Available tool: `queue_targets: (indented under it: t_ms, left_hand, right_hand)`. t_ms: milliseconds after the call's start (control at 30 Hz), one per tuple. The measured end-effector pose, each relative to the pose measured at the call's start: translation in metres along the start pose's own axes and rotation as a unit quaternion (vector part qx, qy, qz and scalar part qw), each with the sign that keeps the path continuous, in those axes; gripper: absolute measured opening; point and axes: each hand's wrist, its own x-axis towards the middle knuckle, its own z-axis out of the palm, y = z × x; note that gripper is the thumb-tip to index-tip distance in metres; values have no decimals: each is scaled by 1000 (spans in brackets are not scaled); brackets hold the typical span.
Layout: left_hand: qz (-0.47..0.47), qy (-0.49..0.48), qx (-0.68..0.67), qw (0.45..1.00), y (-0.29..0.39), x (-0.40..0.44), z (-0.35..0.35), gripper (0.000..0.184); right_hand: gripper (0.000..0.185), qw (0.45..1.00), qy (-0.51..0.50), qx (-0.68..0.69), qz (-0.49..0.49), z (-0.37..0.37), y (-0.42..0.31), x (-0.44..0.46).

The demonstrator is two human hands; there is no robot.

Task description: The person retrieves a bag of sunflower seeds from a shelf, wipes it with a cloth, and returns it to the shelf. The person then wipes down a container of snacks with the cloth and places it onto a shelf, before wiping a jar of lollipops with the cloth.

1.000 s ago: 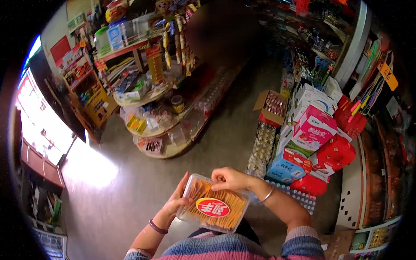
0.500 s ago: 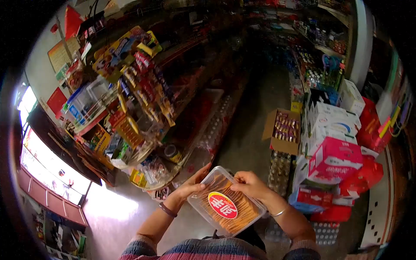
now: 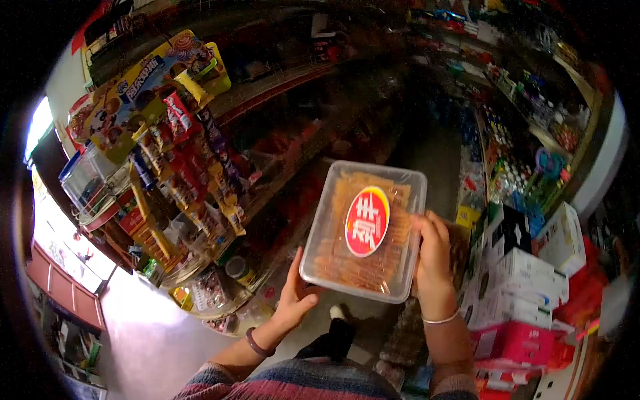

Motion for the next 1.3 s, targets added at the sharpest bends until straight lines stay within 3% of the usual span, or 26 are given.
queue_targets:
  t_ms: [67,133,233,300,367,433,500,633,700,767,833,900,1033,1067,1100,1167,1200,1300]
  left_hand:
    - [85,12,113,990,9,46,-6,115]
    - [202,28,225,953,17,94,-14,119]
    - [370,57,316,871,44,179,-19,105]
    - [433,74,369,819,62,235,-24,98]
    - [409,92,445,791,89,279,-28,100]
    - [435,83,484,755,114,326,-37,104]
    - [447,133,510,723,134,362,-46,109]
    - [439,210,571,661,183,417,-72,110]
    - [411,247,572,665,202,444,-93,107]
    - [423,265,575,648,215,476,-129,104]
    - [373,306,522,703,230,488,-146,102]
    - [330,372,571,653,242,490,-148,101]
    - [268,422,533,683,250,503,-183,104]
    - [243,474,541,650,250,503,-185,96]
    - [222,496,532,650,250,504,-189,91]
    - [179,536,509,650,246,502,-205,83]
    - [173,560,534,610,241,501,-212,73]
    - [132,584,467,651,238,497,-222,67]
  right_hand:
    - [9,999,-38,-1,-32,27,-6,46]
    - [12,996,-71,59,12,45,-2,117]
    - [27,986,-140,73,49,79,-12,219]
    - [34,968,-208,113,80,131,-30,253]
    - [40,953,-262,140,61,170,-36,295]
    - [40,952,-267,148,24,206,-32,350]
    - [38,954,-265,144,-7,248,-26,392]
    - [18,954,-268,133,-22,334,-6,450]
    - [17,970,-223,97,-1,370,5,459]
    - [15,964,-208,158,40,412,21,474]
    - [16,951,-222,206,66,447,40,485]
    - [16,939,-251,211,102,466,55,482]
    - [11,910,-241,238,240,503,95,476]
    - [13,924,-221,171,261,507,106,477]
    - [9,913,-274,127,275,494,101,465]
    - [4,878,-281,183,341,488,104,454]
    - [3,872,-303,177,342,487,112,455]
    - [1,853,-370,148,336,480,133,461]
